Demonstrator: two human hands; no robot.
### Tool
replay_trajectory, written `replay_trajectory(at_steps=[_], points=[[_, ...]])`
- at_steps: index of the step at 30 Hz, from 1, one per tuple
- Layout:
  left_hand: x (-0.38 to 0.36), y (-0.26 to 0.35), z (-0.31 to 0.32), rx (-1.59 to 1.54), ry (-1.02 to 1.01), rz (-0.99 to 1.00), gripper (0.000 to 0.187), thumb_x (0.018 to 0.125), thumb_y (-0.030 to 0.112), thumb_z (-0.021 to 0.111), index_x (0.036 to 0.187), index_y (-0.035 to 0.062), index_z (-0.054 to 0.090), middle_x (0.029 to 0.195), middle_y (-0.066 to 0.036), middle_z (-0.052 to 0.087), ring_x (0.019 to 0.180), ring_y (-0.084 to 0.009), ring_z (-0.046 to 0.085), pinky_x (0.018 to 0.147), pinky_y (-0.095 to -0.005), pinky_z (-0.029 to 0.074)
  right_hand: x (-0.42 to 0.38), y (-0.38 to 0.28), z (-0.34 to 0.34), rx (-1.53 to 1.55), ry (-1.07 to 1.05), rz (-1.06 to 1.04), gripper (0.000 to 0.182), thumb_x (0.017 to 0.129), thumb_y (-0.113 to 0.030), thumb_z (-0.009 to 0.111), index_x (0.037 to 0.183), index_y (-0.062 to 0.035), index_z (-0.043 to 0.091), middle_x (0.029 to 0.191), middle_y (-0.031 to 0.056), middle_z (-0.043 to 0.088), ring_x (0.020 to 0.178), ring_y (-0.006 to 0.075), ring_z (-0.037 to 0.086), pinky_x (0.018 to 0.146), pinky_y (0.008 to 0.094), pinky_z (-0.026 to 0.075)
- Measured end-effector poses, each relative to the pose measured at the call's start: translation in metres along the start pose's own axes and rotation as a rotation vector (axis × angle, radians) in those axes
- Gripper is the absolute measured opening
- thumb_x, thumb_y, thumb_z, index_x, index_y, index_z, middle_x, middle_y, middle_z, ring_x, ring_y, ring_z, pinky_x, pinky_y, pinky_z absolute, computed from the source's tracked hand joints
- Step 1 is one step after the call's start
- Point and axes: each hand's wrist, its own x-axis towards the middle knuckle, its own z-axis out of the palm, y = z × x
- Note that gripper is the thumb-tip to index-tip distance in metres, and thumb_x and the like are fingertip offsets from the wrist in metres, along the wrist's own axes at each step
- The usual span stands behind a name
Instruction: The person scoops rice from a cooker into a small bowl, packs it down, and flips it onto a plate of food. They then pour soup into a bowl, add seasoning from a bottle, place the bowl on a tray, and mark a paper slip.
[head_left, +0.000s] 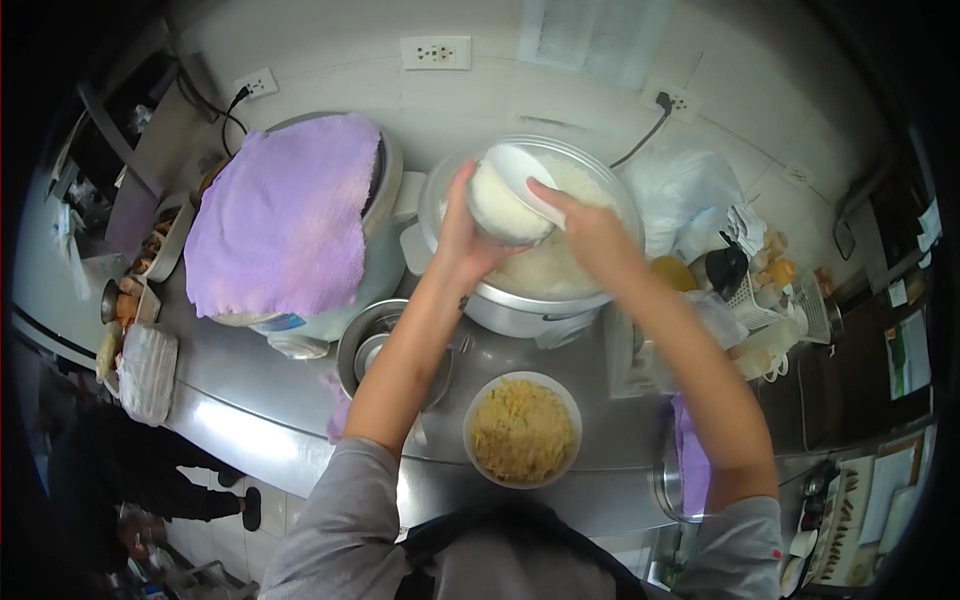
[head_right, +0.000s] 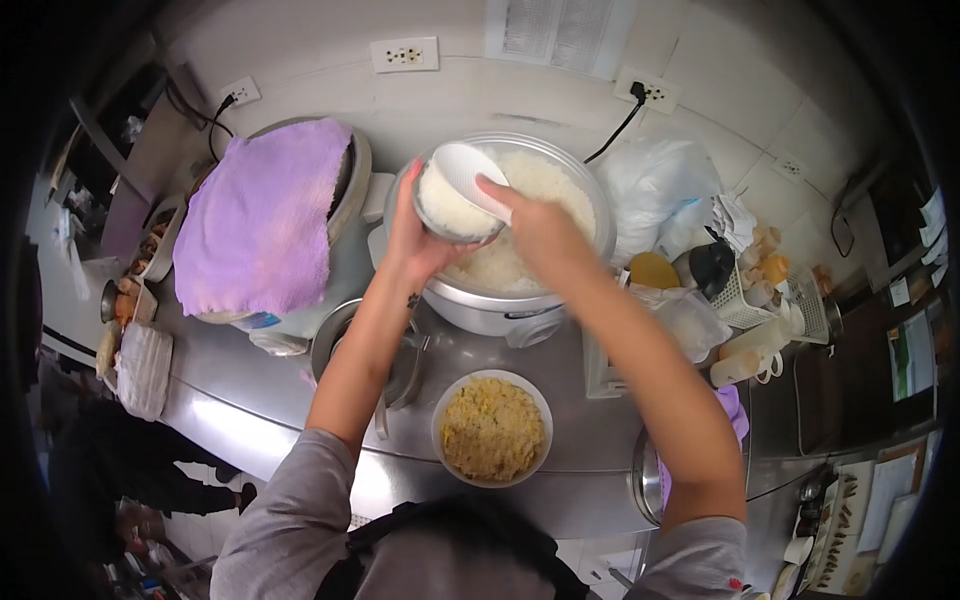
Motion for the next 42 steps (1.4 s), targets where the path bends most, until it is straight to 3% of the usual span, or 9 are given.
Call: replay_trajectory(at_steps=[2, 5, 8, 13, 21, 29, 34, 38, 42], points=[[-0.012, 0.012, 0.017, 0.122, 0.018, 0.049, 0.071, 0.086, 0.066, 0.046, 0.138, 0.0165, 0.044, 0.137, -0.014, 0.048, 0.125, -0.0336, 0.047, 0.098, -0.0590, 0.039, -0.004, 0.001, 0.012, -0.264, 0.149, -0.155, 0.058, 0.091, -0.002, 0.034, 0.139, -0.0327, 0.047, 0.060, 0.0094, 0.052, 0.051, 0.0182, 0.055, 0.050, 0.0354, 0.049], [-0.024, 0.020, 0.008, 0.112, -0.030, 0.061, 0.070, 0.087, 0.064, 0.046, 0.138, 0.0158, 0.043, 0.137, -0.014, 0.048, 0.126, -0.0345, 0.046, 0.098, -0.0605, 0.039, -0.004, -0.045, -0.041, 0.278, -0.285, 0.243, 0.060, 0.091, -0.002, 0.033, 0.143, -0.0320, 0.042, 0.061, 0.0041, 0.048, 0.050, 0.0101, 0.048, 0.049, 0.0300, 0.047], [-0.049, 0.036, -0.002, -0.070, -0.063, 0.091, 0.071, 0.087, 0.063, 0.047, 0.139, 0.0143, 0.042, 0.140, -0.016, 0.045, 0.128, -0.0360, 0.044, 0.100, -0.0622, 0.037, -0.005, -0.044, -0.049, 0.452, -0.064, 0.272, 0.062, 0.090, -0.005, 0.038, 0.147, -0.0276, 0.034, 0.062, 0.0048, 0.050, 0.052, 0.0098, 0.048, 0.054, 0.0297, 0.048], [-0.171, 0.065, -0.043, -0.310, -0.096, 0.279, 0.082, 0.085, 0.060, 0.053, 0.147, 0.0120, 0.029, 0.150, -0.022, 0.027, 0.138, -0.0467, 0.023, 0.111, -0.0655, 0.017, -0.056, -0.066, -0.013, 0.215, -0.008, -0.051, 0.058, 0.086, -0.013, 0.046, 0.143, -0.0116, 0.039, 0.074, 0.0110, 0.062, 0.062, 0.0230, 0.060, 0.063, 0.0383, 0.050], [-0.267, 0.065, -0.046, -0.286, 0.101, 0.455, 0.084, 0.084, 0.058, 0.055, 0.145, 0.0069, 0.029, 0.149, -0.025, 0.029, 0.137, -0.0497, 0.023, 0.109, -0.0657, 0.022, -0.034, -0.112, 0.162, -0.620, -0.559, -0.282, 0.034, 0.083, -0.014, 0.059, 0.117, -0.0105, 0.063, 0.097, 0.0136, 0.068, 0.087, 0.0303, 0.067, 0.077, 0.0394, 0.053], [-0.298, 0.030, -0.065, -0.288, 0.008, 0.187, 0.082, 0.084, 0.058, 0.053, 0.146, 0.0101, 0.030, 0.152, -0.023, 0.024, 0.140, -0.0421, 0.021, 0.107, -0.0640, 0.025, -0.100, -0.053, 0.079, 0.084, 0.285, -0.394, 0.021, 0.079, -0.022, 0.064, 0.096, -0.0118, 0.072, 0.099, 0.0105, 0.069, 0.092, 0.0278, 0.062, 0.083, 0.0381, 0.049], [-0.320, 0.025, -0.081, -0.248, 0.219, 0.259, 0.075, 0.087, 0.059, 0.048, 0.145, 0.0151, 0.033, 0.152, -0.021, 0.025, 0.141, -0.0384, 0.023, 0.104, -0.0636, 0.030, -0.252, 0.174, -0.032, -0.190, 0.583, 0.336, 0.030, 0.074, -0.008, 0.059, 0.101, -0.0134, 0.071, 0.106, 0.0164, 0.066, 0.106, 0.0339, 0.059, 0.097, 0.0398, 0.042], [-0.302, 0.040, -0.076, -0.194, 0.115, 0.280, 0.074, 0.087, 0.056, 0.051, 0.146, 0.0155, 0.032, 0.154, -0.020, 0.021, 0.141, -0.0381, 0.023, 0.106, -0.0631, 0.028, -0.390, 0.284, -0.054, -0.402, -0.286, 1.088, 0.061, 0.074, -0.017, 0.067, 0.133, -0.0173, 0.050, 0.135, 0.0168, 0.050, 0.124, 0.0351, 0.047, 0.104, 0.0458, 0.037], [-0.267, 0.041, -0.056, -0.219, 0.054, 0.229, 0.075, 0.086, 0.053, 0.055, 0.146, 0.0145, 0.031, 0.154, -0.020, 0.020, 0.140, -0.0386, 0.021, 0.107, -0.0610, 0.026, -0.448, 0.296, 0.001, -0.537, 0.265, 0.794, 0.051, 0.078, -0.012, 0.066, 0.127, -0.0090, 0.051, 0.124, 0.0180, 0.055, 0.114, 0.0399, 0.051, 0.096, 0.0457, 0.044]])
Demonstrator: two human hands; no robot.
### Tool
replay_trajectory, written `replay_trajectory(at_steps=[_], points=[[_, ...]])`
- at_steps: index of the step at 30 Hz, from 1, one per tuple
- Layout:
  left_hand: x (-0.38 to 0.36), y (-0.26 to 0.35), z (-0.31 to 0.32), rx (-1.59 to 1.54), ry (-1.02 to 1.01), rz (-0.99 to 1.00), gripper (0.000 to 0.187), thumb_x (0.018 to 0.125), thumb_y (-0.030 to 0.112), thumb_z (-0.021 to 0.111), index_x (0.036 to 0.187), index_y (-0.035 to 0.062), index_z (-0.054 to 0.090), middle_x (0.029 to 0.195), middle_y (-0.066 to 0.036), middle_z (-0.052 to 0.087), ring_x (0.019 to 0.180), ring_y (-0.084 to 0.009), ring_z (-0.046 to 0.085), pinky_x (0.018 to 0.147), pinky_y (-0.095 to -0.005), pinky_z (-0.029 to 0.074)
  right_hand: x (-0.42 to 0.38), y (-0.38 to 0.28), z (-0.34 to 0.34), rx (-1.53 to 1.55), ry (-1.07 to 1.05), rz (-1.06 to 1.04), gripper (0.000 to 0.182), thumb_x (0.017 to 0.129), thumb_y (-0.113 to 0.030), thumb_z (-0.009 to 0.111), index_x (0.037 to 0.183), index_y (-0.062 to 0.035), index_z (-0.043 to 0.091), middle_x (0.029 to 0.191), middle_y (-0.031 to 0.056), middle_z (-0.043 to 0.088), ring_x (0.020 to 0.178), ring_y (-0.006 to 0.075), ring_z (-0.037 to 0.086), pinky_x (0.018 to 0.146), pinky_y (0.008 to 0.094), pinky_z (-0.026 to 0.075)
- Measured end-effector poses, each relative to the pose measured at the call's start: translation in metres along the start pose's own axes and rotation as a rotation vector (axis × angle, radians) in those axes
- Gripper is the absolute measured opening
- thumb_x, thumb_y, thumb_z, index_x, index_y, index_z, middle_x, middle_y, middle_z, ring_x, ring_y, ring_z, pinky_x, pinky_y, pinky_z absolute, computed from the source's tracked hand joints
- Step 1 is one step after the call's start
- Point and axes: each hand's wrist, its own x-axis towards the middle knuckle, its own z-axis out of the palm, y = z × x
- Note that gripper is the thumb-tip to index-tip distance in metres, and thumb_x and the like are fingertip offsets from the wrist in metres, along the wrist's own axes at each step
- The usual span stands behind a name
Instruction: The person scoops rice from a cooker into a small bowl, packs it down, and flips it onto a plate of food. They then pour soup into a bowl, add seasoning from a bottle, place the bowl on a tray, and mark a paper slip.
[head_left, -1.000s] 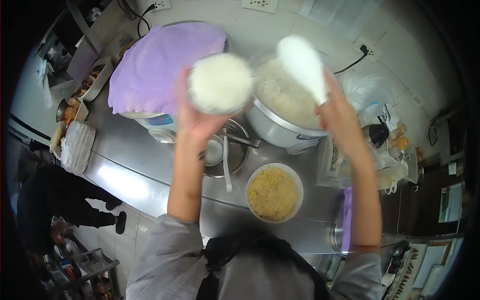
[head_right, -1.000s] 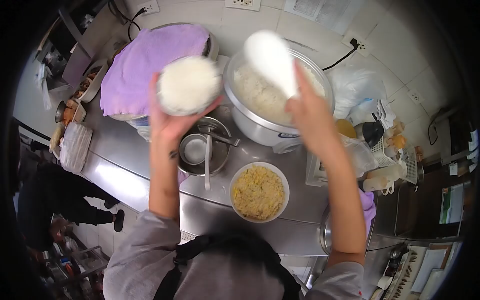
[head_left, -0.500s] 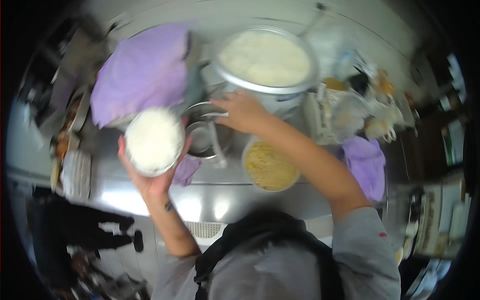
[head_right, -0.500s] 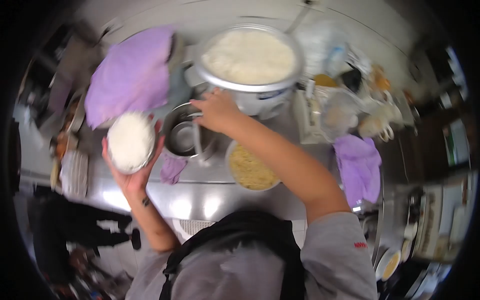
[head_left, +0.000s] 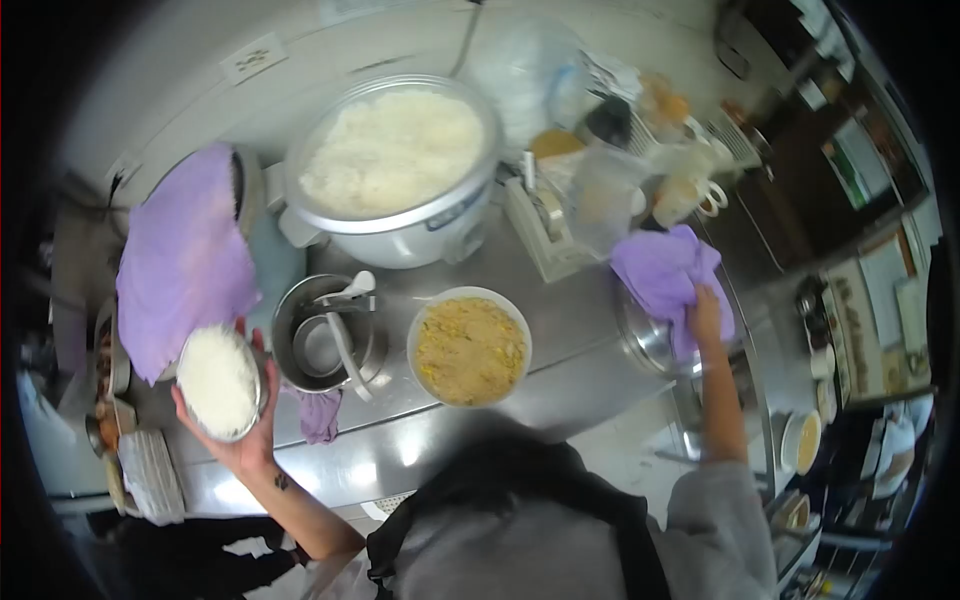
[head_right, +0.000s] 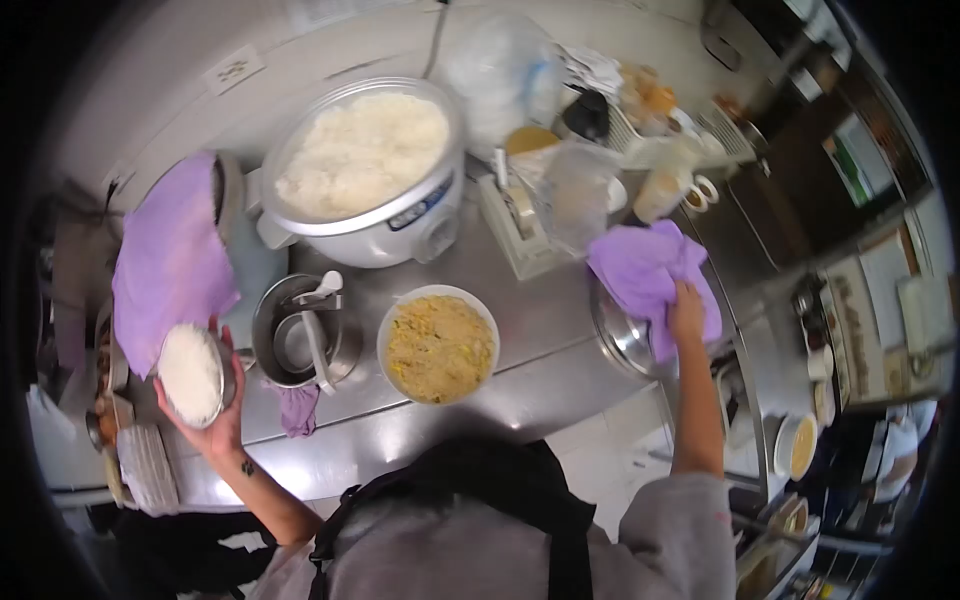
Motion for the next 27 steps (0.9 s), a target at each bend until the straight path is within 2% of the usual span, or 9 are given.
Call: replay_trajectory(at_steps=[4, 6, 8, 10, 13, 17, 19, 23, 27], points=[[0.002, 0.002, 0.008, -0.038, -0.183, 0.025, 0.071, 0.086, 0.052, 0.055, 0.145, 0.0197, 0.033, 0.154, -0.018, 0.021, 0.136, -0.0395, 0.028, 0.101, -0.0614, 0.034, -0.032, 0.007, -0.030, 0.225, 0.287, -0.135, 0.047, 0.077, 0.000, 0.064, 0.123, -0.0025, 0.055, 0.121, 0.0208, 0.055, 0.110, 0.0389, 0.052, 0.097, 0.0442, 0.040], [-0.005, 0.011, 0.005, -0.022, -0.260, 0.084, 0.070, 0.086, 0.055, 0.054, 0.145, 0.0233, 0.034, 0.153, -0.020, 0.022, 0.134, -0.0431, 0.030, 0.099, -0.0642, 0.035, -0.038, -0.030, -0.096, 0.616, 0.350, -0.083, 0.038, 0.082, -0.011, 0.061, 0.118, -0.0004, 0.056, 0.116, 0.0192, 0.055, 0.107, 0.0359, 0.052, 0.095, 0.0423, 0.039], [-0.018, 0.017, -0.001, -0.033, -0.231, 0.156, 0.069, 0.086, 0.056, 0.054, 0.144, 0.0260, 0.035, 0.152, -0.020, 0.023, 0.133, -0.0440, 0.031, 0.098, -0.0650, 0.036, -0.024, -0.077, -0.161, 0.396, 0.558, -0.365, 0.041, 0.087, -0.026, 0.055, 0.117, 0.0022, 0.055, 0.112, 0.0182, 0.055, 0.104, 0.0340, 0.053, 0.095, 0.0408, 0.039], [-0.027, 0.020, -0.008, -0.057, -0.226, 0.191, 0.068, 0.085, 0.056, 0.054, 0.144, 0.0273, 0.035, 0.151, -0.021, 0.024, 0.132, -0.0448, 0.032, 0.097, -0.0658, 0.036, 0.008, -0.137, -0.219, 0.406, 0.525, -0.400, 0.050, 0.088, -0.035, 0.052, 0.118, 0.0043, 0.055, 0.115, 0.0201, 0.056, 0.106, 0.0350, 0.053, 0.096, 0.0416, 0.040], [-0.044, 0.014, -0.017, -0.090, -0.215, 0.230, 0.068, 0.085, 0.057, 0.054, 0.144, 0.0273, 0.036, 0.150, -0.022, 0.027, 0.131, -0.0461, 0.033, 0.095, -0.0668, 0.038, 0.071, -0.236, -0.252, 0.515, 0.555, -0.687, 0.047, 0.085, -0.032, 0.055, 0.117, 0.0024, 0.059, 0.119, 0.0210, 0.058, 0.114, 0.0357, 0.052, 0.099, 0.0410, 0.039], [-0.086, -0.003, -0.016, -0.163, -0.041, 0.281, 0.069, 0.083, 0.063, 0.050, 0.140, 0.0261, 0.041, 0.144, -0.025, 0.035, 0.123, -0.0506, 0.043, 0.092, -0.0666, 0.041, 0.145, -0.396, -0.228, 0.559, 0.365, -1.046, 0.048, 0.073, 0.002, 0.060, 0.121, -0.0071, 0.059, 0.115, 0.0159, 0.061, 0.109, 0.0364, 0.054, 0.095, 0.0396, 0.043], [-0.117, -0.014, -0.019, -0.091, 0.065, 0.322, 0.068, 0.085, 0.062, 0.048, 0.142, 0.0270, 0.039, 0.146, -0.022, 0.035, 0.126, -0.0449, 0.041, 0.092, -0.0647, 0.042, 0.176, -0.459, -0.187, 0.496, 0.370, -1.160, 0.049, 0.072, 0.005, 0.061, 0.119, -0.0100, 0.060, 0.113, 0.0133, 0.062, 0.104, 0.0364, 0.055, 0.090, 0.0415, 0.045], [-0.187, -0.056, -0.044, -0.134, 0.203, 0.450, 0.068, 0.082, 0.064, 0.049, 0.138, 0.0256, 0.045, 0.140, -0.026, 0.040, 0.120, -0.0520, 0.044, 0.093, -0.0659, 0.041, 0.194, -0.534, -0.124, 0.393, 0.297, -1.135, 0.048, 0.073, 0.004, 0.062, 0.119, -0.0119, 0.060, 0.112, 0.0112, 0.062, 0.102, 0.0361, 0.055, 0.088, 0.0432, 0.046], [-0.245, -0.132, -0.060, -0.236, 0.619, 0.533, 0.075, 0.081, 0.068, 0.044, 0.135, 0.0157, 0.047, 0.131, -0.025, 0.051, 0.113, -0.0474, 0.053, 0.088, -0.0614, 0.045, 0.204, -0.549, -0.096, 0.444, 0.297, -1.173, 0.049, 0.074, 0.004, 0.061, 0.119, -0.0136, 0.060, 0.112, 0.0101, 0.062, 0.101, 0.0363, 0.056, 0.086, 0.0435, 0.047]])
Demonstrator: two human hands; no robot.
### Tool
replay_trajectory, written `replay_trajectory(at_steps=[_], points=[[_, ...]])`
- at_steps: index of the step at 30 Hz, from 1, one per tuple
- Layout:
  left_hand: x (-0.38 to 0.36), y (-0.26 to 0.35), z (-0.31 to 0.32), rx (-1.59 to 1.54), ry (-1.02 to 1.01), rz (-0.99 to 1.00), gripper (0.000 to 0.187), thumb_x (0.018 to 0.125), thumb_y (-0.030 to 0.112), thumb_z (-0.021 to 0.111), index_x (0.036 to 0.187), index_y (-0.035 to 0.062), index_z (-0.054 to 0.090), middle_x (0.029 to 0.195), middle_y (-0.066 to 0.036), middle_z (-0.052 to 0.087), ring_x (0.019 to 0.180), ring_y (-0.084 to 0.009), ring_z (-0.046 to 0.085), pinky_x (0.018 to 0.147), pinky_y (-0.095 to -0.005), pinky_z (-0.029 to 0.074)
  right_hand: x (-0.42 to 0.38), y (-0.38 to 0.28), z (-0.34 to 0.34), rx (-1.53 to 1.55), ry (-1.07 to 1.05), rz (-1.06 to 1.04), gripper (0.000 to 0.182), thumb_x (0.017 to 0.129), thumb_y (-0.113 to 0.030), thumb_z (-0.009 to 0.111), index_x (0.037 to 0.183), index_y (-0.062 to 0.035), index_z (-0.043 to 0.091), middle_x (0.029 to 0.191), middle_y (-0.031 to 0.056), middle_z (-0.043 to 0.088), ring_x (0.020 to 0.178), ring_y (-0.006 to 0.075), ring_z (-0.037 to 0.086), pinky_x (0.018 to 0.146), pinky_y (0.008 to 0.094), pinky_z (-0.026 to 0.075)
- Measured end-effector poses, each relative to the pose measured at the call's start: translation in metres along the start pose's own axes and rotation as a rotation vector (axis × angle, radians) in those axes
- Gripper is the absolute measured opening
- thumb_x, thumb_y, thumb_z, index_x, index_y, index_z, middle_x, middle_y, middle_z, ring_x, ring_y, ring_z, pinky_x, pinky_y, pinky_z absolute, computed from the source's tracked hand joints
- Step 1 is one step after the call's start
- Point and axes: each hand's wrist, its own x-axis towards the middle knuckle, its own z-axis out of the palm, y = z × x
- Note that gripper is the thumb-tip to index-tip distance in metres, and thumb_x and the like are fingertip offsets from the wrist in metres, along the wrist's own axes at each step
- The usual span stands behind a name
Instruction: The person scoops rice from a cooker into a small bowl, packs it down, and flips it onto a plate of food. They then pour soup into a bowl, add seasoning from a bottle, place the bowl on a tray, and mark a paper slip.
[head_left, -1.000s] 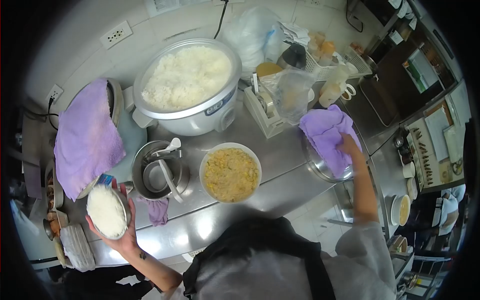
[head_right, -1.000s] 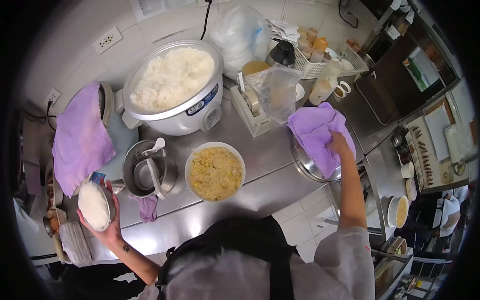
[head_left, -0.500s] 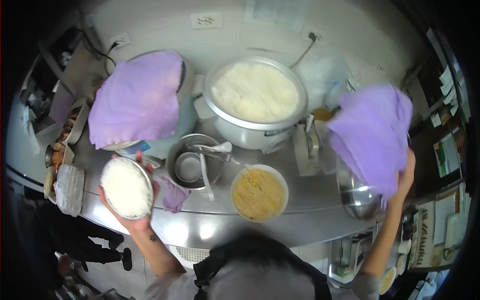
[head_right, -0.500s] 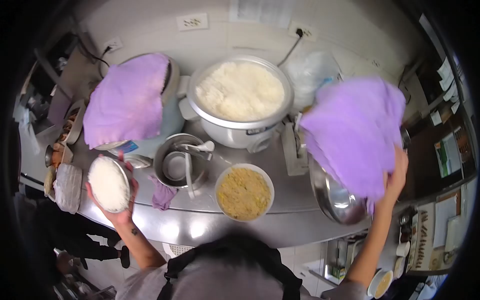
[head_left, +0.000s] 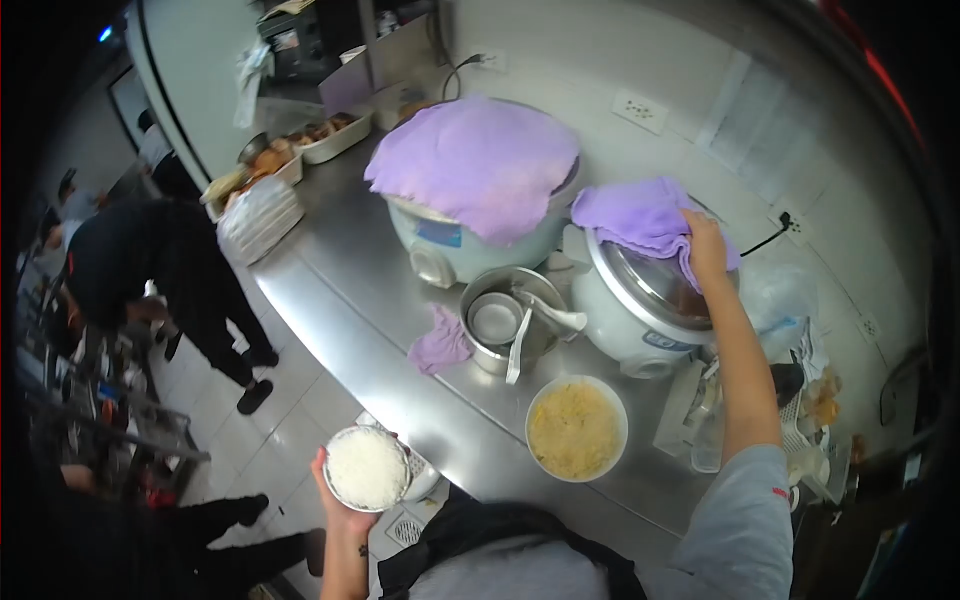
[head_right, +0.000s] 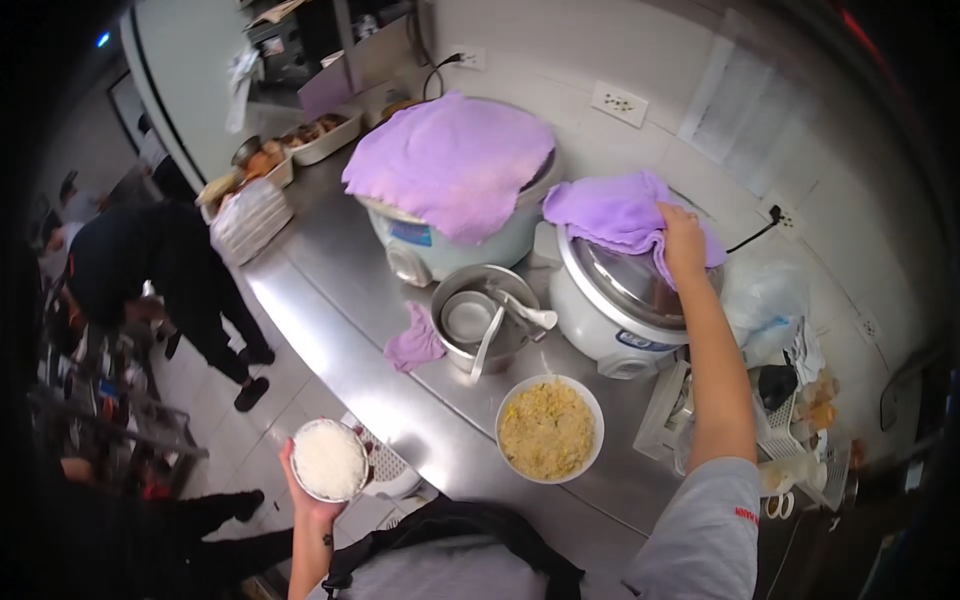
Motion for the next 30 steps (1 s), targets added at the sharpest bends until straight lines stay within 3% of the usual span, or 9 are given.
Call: replay_trajectory(at_steps=[3, 11, 14, 17, 19, 20, 23, 26, 30], points=[[-0.035, -0.038, -0.043, -0.040, 0.140, -0.021, 0.082, 0.080, 0.069, 0.045, 0.134, 0.0069, 0.045, 0.131, -0.024, 0.051, 0.114, -0.0451, 0.053, 0.088, -0.0605, 0.044, 0.000, 0.020, 0.011, 0.022, 0.036, -0.061, 0.050, 0.074, 0.004, 0.060, 0.121, -0.0151, 0.059, 0.114, 0.0098, 0.061, 0.101, 0.0370, 0.056, 0.086, 0.0445, 0.047], [-0.121, -0.107, -0.029, -0.039, 0.081, 0.057, 0.073, 0.080, 0.065, 0.049, 0.133, 0.0150, 0.048, 0.134, -0.024, 0.049, 0.120, -0.0486, 0.048, 0.093, -0.0621, 0.041, 0.044, 0.029, 0.004, 0.035, -0.331, -0.103, 0.057, 0.081, -0.008, 0.055, 0.136, -0.0234, 0.049, 0.134, 0.0138, 0.050, 0.112, 0.0376, 0.053, 0.095, 0.0470, 0.045], [-0.143, -0.111, -0.025, -0.079, 0.130, 0.160, 0.067, 0.080, 0.063, 0.050, 0.131, 0.0185, 0.050, 0.133, -0.024, 0.049, 0.119, -0.0489, 0.048, 0.094, -0.0618, 0.041, 0.035, -0.042, -0.001, 0.032, -0.010, -0.345, 0.046, 0.085, -0.018, 0.053, 0.131, -0.0189, 0.054, 0.129, 0.0170, 0.054, 0.111, 0.0362, 0.054, 0.094, 0.0451, 0.046], [-0.159, -0.108, -0.031, -0.002, 0.113, 0.254, 0.064, 0.081, 0.063, 0.050, 0.128, 0.0201, 0.053, 0.133, -0.024, 0.050, 0.118, -0.0490, 0.049, 0.095, -0.0612, 0.042, 0.042, -0.058, 0.025, 0.010, -0.364, -0.218, 0.038, 0.090, -0.024, 0.050, 0.124, -0.0109, 0.059, 0.117, 0.0183, 0.060, 0.101, 0.0348, 0.060, 0.090, 0.0437, 0.047], [-0.172, -0.113, -0.038, -0.038, 0.105, 0.300, 0.064, 0.081, 0.063, 0.050, 0.128, 0.0199, 0.053, 0.133, -0.024, 0.050, 0.118, -0.0490, 0.049, 0.095, -0.0615, 0.042, 0.065, -0.006, 0.080, -0.099, 0.037, -0.132, 0.034, 0.093, -0.024, 0.048, 0.116, -0.0033, 0.062, 0.107, 0.0184, 0.065, 0.089, 0.0338, 0.064, 0.083, 0.0445, 0.049], [-0.180, -0.112, -0.041, -0.092, 0.109, 0.325, 0.064, 0.081, 0.063, 0.050, 0.128, 0.0197, 0.053, 0.133, -0.025, 0.050, 0.119, -0.0492, 0.049, 0.095, -0.0618, 0.042, 0.073, 0.033, 0.103, 0.222, 0.277, -0.106, 0.035, 0.098, -0.023, 0.042, 0.120, -0.0017, 0.059, 0.106, 0.0143, 0.066, 0.089, 0.0311, 0.064, 0.081, 0.0444, 0.049], [-0.204, -0.107, -0.052, -0.216, 0.086, 0.422, 0.064, 0.084, 0.058, 0.045, 0.130, 0.0137, 0.052, 0.135, -0.026, 0.048, 0.119, -0.0507, 0.048, 0.099, -0.0592, 0.041, 0.068, 0.055, 0.056, 0.218, 0.183, -0.144, 0.034, 0.097, -0.023, 0.044, 0.121, -0.0027, 0.059, 0.105, 0.0133, 0.066, 0.088, 0.0287, 0.063, 0.080, 0.0415, 0.049], [-0.228, -0.108, -0.082, -0.312, 0.085, 0.419, 0.062, 0.087, 0.053, 0.041, 0.134, 0.0142, 0.050, 0.134, -0.011, 0.054, 0.118, -0.0339, 0.055, 0.098, -0.0544, 0.043, 0.050, -0.012, 0.027, 0.430, 0.225, -0.255, 0.033, 0.097, -0.022, 0.046, 0.122, -0.0036, 0.059, 0.104, 0.0124, 0.066, 0.088, 0.0263, 0.063, 0.078, 0.0387, 0.049], [-0.273, -0.130, -0.108, -0.447, 0.004, 0.575, 0.058, 0.084, 0.060, 0.056, 0.120, 0.0147, 0.062, 0.121, -0.009, 0.063, 0.110, -0.0287, 0.061, 0.099, -0.0493, 0.044, -0.022, -0.153, 0.001, 0.873, 0.077, -0.272, 0.033, 0.097, -0.021, 0.049, 0.123, -0.0049, 0.059, 0.103, 0.0112, 0.066, 0.087, 0.0231, 0.063, 0.076, 0.0348, 0.048]])
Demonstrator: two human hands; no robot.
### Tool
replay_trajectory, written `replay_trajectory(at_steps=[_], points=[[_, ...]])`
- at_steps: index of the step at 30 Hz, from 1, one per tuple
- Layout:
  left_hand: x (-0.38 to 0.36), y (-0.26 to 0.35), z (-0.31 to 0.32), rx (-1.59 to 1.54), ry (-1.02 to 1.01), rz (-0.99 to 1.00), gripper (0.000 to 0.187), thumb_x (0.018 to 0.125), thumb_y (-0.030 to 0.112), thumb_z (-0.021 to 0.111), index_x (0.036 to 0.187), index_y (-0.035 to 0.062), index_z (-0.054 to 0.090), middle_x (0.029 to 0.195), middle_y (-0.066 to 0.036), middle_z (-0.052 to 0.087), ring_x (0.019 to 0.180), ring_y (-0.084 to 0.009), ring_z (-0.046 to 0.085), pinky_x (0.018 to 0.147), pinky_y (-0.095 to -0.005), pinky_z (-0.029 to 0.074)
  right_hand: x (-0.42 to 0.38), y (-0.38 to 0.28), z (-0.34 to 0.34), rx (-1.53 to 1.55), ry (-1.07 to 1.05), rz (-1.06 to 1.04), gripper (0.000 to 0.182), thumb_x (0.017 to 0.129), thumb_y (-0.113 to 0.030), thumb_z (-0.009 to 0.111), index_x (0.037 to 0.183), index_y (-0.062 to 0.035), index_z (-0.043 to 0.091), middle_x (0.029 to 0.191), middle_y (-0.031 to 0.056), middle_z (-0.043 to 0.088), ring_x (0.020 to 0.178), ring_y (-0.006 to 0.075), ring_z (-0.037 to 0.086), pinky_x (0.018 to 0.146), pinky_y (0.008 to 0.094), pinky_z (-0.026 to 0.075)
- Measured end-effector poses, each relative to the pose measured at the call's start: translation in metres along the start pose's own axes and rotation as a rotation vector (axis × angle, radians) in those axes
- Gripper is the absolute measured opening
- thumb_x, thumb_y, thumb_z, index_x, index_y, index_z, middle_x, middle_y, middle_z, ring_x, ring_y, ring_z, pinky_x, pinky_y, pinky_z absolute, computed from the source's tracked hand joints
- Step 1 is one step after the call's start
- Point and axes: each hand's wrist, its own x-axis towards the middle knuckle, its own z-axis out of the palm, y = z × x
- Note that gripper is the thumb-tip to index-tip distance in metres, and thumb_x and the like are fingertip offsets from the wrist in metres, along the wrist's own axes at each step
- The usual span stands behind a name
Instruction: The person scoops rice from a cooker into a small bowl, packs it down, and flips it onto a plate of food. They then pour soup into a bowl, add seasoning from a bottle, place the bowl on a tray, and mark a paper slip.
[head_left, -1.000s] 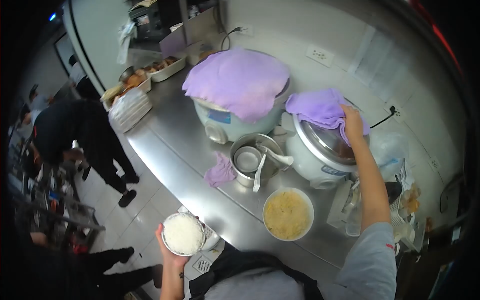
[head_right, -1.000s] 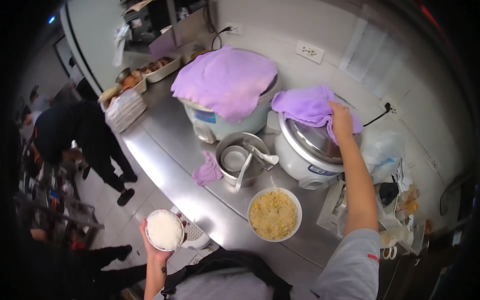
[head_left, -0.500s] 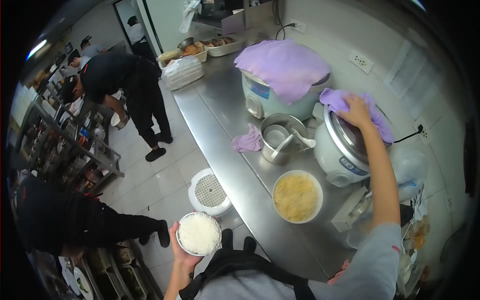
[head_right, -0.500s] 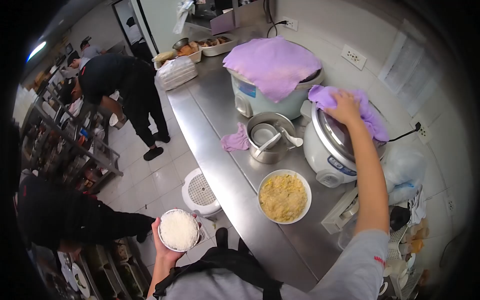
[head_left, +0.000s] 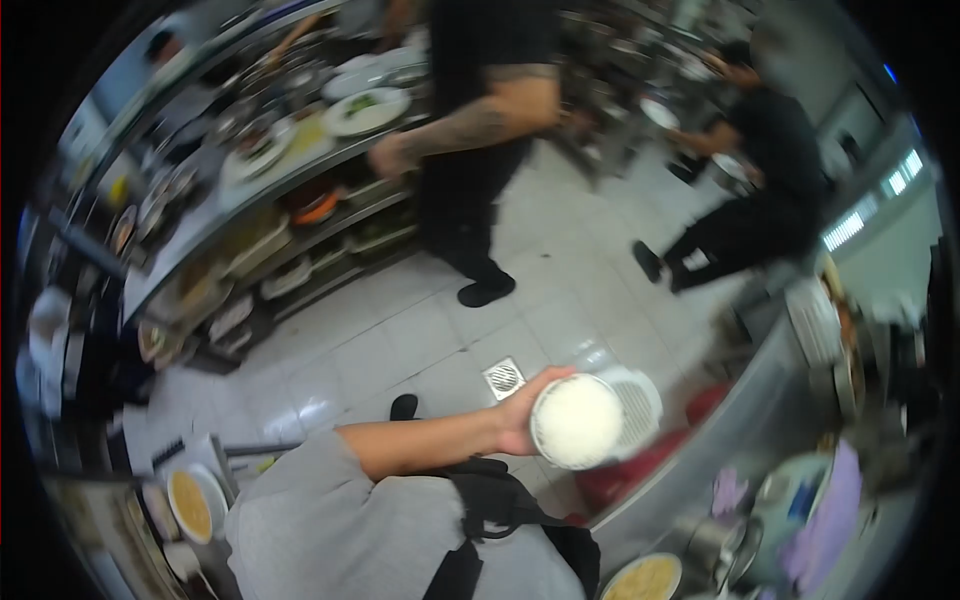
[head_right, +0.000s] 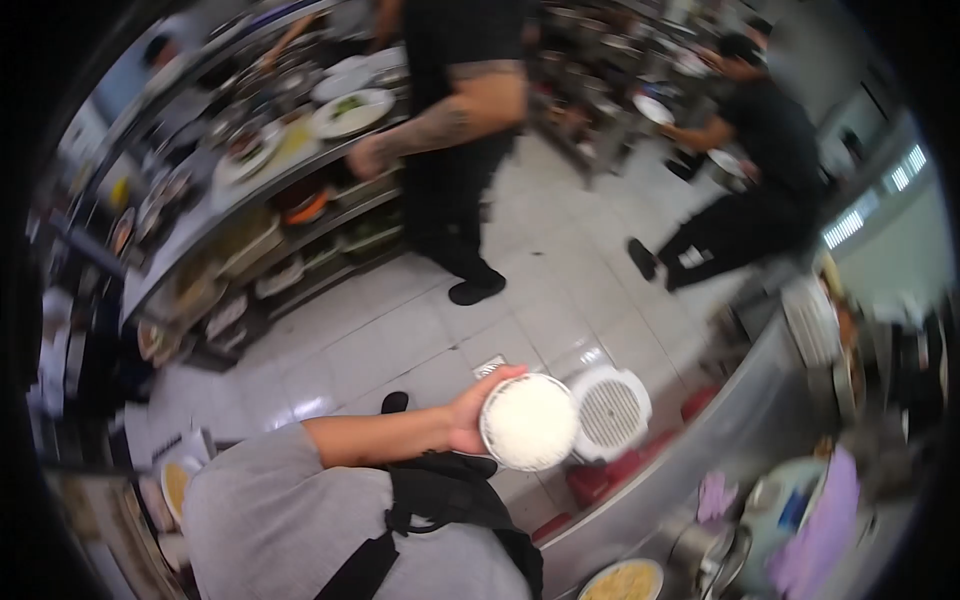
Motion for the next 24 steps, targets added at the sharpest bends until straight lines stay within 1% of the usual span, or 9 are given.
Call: replay_trajectory(at_steps=[2, 5, 8, 10, 11, 12, 15, 22, 24], points=[[-0.035, 0.016, -0.011, -0.080, 0.065, 0.076, 0.061, 0.084, 0.063, 0.054, 0.123, 0.0160, 0.060, 0.125, -0.010, 0.061, 0.113, -0.0315, 0.059, 0.099, -0.0562, 0.041, -0.037, -0.061, 0.050, 0.253, -0.213, 0.084, 0.033, 0.097, -0.021, 0.050, 0.124, -0.0055, 0.059, 0.102, 0.0106, 0.067, 0.087, 0.0215, 0.063, 0.075, 0.0329, 0.048], [-0.080, 0.041, -0.032, -0.180, -0.059, 0.201, 0.066, 0.085, 0.065, 0.051, 0.129, 0.0165, 0.055, 0.133, -0.011, 0.055, 0.119, -0.0347, 0.054, 0.099, -0.0640, 0.037, -0.091, -0.157, 0.126, 0.606, -0.651, 0.136, 0.033, 0.096, -0.020, 0.052, 0.125, -0.0065, 0.060, 0.101, 0.0097, 0.067, 0.086, 0.0191, 0.062, 0.073, 0.0300, 0.048], [-0.154, 0.075, -0.068, -0.231, -0.213, 0.341, 0.063, 0.088, 0.062, 0.047, 0.131, 0.0163, 0.053, 0.136, -0.010, 0.052, 0.123, -0.0325, 0.051, 0.103, -0.0551, 0.038, -0.183, -0.344, 0.170, 0.840, -0.980, -0.101, 0.038, 0.098, -0.022, 0.051, 0.133, -0.0064, 0.053, 0.103, 0.0083, 0.066, 0.086, 0.0162, 0.061, 0.076, 0.0285, 0.047], [-0.208, 0.100, -0.085, -0.227, -0.250, 0.497, 0.064, 0.088, 0.062, 0.049, 0.133, 0.0166, 0.051, 0.138, -0.010, 0.050, 0.125, -0.0338, 0.049, 0.104, -0.0559, 0.036, -0.231, -0.456, 0.169, 0.792, -1.277, -0.112, 0.036, 0.097, -0.018, 0.053, 0.129, -0.0038, 0.055, 0.104, 0.0111, 0.067, 0.090, 0.0172, 0.063, 0.085, 0.0292, 0.047], [-0.234, 0.115, -0.095, -0.220, -0.267, 0.567, 0.065, 0.087, 0.062, 0.049, 0.134, 0.0168, 0.050, 0.139, -0.010, 0.049, 0.127, -0.0344, 0.047, 0.105, -0.0563, 0.035, -0.257, -0.507, 0.163, 0.789, -1.349, -0.258, 0.033, 0.095, -0.016, 0.054, 0.125, -0.0012, 0.058, 0.103, 0.0120, 0.067, 0.093, 0.0181, 0.063, 0.085, 0.0292, 0.047], [-0.257, 0.133, -0.106, -0.204, -0.157, 0.658, 0.065, 0.087, 0.062, 0.050, 0.134, 0.0169, 0.050, 0.138, -0.010, 0.050, 0.127, -0.0338, 0.047, 0.105, -0.0558, 0.034, -0.280, -0.549, 0.156, 0.785, -1.412, -0.399, 0.031, 0.094, -0.014, 0.056, 0.120, 0.0013, 0.061, 0.102, 0.0130, 0.068, 0.095, 0.0190, 0.063, 0.086, 0.0292, 0.046], [-0.326, 0.208, -0.147, -0.152, 0.120, 0.890, 0.065, 0.085, 0.061, 0.053, 0.133, 0.0171, 0.050, 0.137, -0.010, 0.051, 0.126, -0.0323, 0.048, 0.105, -0.0544, 0.035, -0.351, -0.643, 0.148, 0.809, -1.581, -0.644, 0.029, 0.092, -0.013, 0.059, 0.117, -0.0005, 0.063, 0.097, 0.0138, 0.070, 0.093, 0.0187, 0.064, 0.084, 0.0294, 0.047], [-0.453, 0.434, -0.205, -0.022, 0.239, 1.040, 0.064, 0.084, 0.057, 0.055, 0.132, 0.0155, 0.048, 0.134, -0.012, 0.051, 0.123, -0.0332, 0.050, 0.101, -0.0535, 0.040, -0.460, -0.774, 0.140, 0.772, -2.036, -0.768, 0.032, 0.091, -0.014, 0.061, 0.121, -0.0040, 0.062, 0.096, 0.0109, 0.070, 0.088, 0.0160, 0.066, 0.080, 0.0280, 0.049], [-0.472, 0.468, -0.209, 0.032, 0.384, 1.063, 0.067, 0.083, 0.059, 0.055, 0.134, 0.0162, 0.046, 0.136, -0.013, 0.049, 0.123, -0.0337, 0.049, 0.100, -0.0537, 0.040, -0.477, -0.802, 0.144, 0.791, -2.177, -0.617, 0.032, 0.093, -0.016, 0.058, 0.123, -0.0035, 0.061, 0.095, 0.0082, 0.069, 0.085, 0.0127, 0.063, 0.079, 0.0262, 0.050]])
